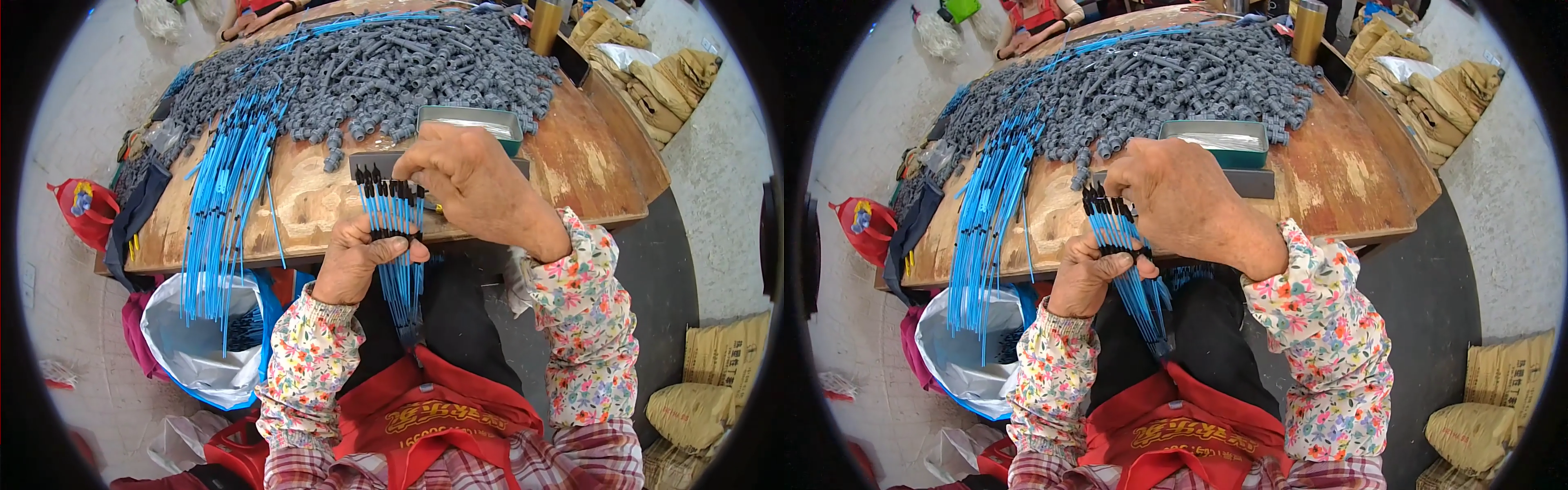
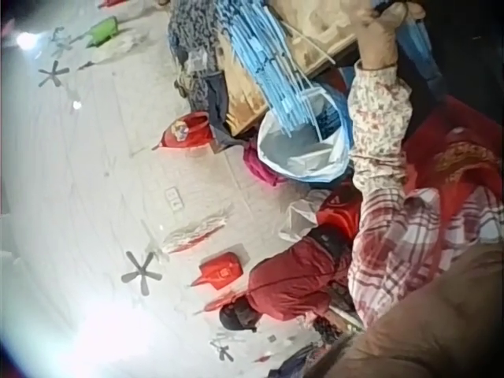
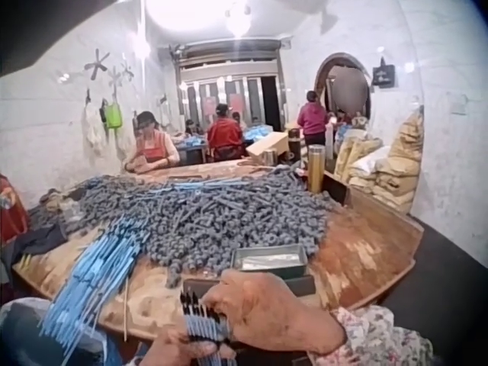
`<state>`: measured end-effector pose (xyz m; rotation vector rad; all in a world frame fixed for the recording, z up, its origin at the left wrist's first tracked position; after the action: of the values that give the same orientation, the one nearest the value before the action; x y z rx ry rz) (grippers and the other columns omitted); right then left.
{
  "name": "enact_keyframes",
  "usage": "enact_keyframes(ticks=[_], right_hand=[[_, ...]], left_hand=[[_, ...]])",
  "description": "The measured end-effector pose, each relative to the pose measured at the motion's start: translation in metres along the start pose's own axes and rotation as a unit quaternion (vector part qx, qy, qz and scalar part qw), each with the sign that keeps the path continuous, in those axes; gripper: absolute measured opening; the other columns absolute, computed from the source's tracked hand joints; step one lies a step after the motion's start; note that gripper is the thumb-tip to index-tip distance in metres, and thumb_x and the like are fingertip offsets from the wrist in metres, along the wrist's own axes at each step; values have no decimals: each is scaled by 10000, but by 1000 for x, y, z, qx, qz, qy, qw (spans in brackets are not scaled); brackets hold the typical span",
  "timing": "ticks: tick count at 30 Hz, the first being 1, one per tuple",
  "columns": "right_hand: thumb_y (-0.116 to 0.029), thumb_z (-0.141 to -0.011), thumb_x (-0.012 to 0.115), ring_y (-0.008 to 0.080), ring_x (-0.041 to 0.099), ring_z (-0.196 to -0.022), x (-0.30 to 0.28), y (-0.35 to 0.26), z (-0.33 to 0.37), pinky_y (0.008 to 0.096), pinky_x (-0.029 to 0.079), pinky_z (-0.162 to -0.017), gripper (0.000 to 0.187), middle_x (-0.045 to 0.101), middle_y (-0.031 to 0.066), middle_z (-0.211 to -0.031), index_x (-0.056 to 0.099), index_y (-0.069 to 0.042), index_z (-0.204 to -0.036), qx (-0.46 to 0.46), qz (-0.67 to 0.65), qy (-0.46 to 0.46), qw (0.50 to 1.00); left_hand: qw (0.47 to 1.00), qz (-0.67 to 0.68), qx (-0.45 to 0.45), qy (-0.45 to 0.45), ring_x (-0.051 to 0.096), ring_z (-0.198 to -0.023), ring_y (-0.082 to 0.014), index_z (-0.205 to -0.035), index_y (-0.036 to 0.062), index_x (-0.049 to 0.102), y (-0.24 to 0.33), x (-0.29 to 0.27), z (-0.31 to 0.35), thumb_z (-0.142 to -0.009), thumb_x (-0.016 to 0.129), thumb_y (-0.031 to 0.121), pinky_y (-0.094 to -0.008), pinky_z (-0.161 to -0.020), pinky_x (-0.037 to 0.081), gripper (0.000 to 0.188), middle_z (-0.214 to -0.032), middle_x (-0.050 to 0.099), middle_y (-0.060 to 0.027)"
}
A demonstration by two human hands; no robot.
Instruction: Assembling and trimming blue cables into plastic connectors and bundling them using a clear wire tie.
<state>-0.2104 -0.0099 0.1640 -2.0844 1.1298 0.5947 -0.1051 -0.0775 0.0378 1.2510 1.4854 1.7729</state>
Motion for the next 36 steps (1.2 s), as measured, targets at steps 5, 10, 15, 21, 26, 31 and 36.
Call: enact_keyframes(ticks=[5, 10, 15, 21, 26, 31, 36], right_hand=[[28, -762, 545, 296, 539, -644, -2, -3, 4, 385, 404, -556, 116, 510, 115, -707, 616, -31, -832, 27, 45, 5, 999], [26, -771, 540, 292, 531, -637, -4, -5, 6, 388, 392, -548, 108, 492, 110, -695, 612, -33, -825, 3, 40, 29, 999], [21, -787, 527, 282, 529, -632, -4, -4, 7, 377, 393, -549, 114, 480, 113, -700, 614, -29, -842, 8, 60, 21, 998], [27, -788, 533, 269, 527, -632, -1, -1, 7, 368, 398, -555, 133, 474, 115, -713, 609, -30, -881, 29, 30, 1, 999], [24, -788, 535, 284, 529, -640, -3, -5, 6, 376, 405, -560, 134, 474, 114, -717, 603, -32, -890, 36, 48, -7, 998], [17, -787, 539, 302, 535, -653, -3, -9, 4, 386, 411, -566, 125, 478, 118, -719, 603, -34, -881, 33, 90, -14, 995], [19, -785, 542, 303, 547, -666, -1, -11, 1, 386, 420, -573, 135, 497, 122, -731, 607, -34, -891, 45, 94, -23, 994]], left_hand=[[1000, -11, 4, 6, 680, -771, -203, -1031, 4, 622, -1, -1, -1, -842, 597, 4, -297, -711, 558, 190, -840, 683, -114], [1000, 0, 12, 4, 681, -764, -199, -1044, 11, 622, 1, 2, 0, -839, 604, 7, -293, -703, 558, 205, -839, 684, -114], [1000, 9, 8, 12, 681, -766, -199, -1051, 10, 622, 3, 2, -1, -835, 609, 6, -288, -702, 557, 216, -839, 685, -117], [1000, 19, 18, 14, 682, -770, -203, -1051, 2, 621, 4, 0, 0, -832, 611, 2, -295, -704, 560, 218, -848, 687, -126], [1000, 22, 15, 10, 682, -773, -210, -1046, -5, 620, 1, -1, -1, -835, 603, -6, -308, -708, 562, 211, -854, 687, -133], [999, 26, 13, 18, 683, -776, -217, -1045, -9, 619, 1, -1, 1, -837, 598, -12, -313, -712, 562, 209, -854, 687, -136], [1000, 18, 15, 11, 683, -779, -219, -1046, -12, 617, 2, -1, 1, -837, 597, -13, -317, -714, 563, 210, -856, 685, -134]])
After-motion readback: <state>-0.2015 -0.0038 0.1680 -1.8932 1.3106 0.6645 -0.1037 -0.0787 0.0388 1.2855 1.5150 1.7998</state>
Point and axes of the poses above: each hand's wrist, its own z-axis away from the middle knuckle, its own x-axis out of the palm, y = z × x, the point moved 7 cm from there along -z, towards the middle knuckle
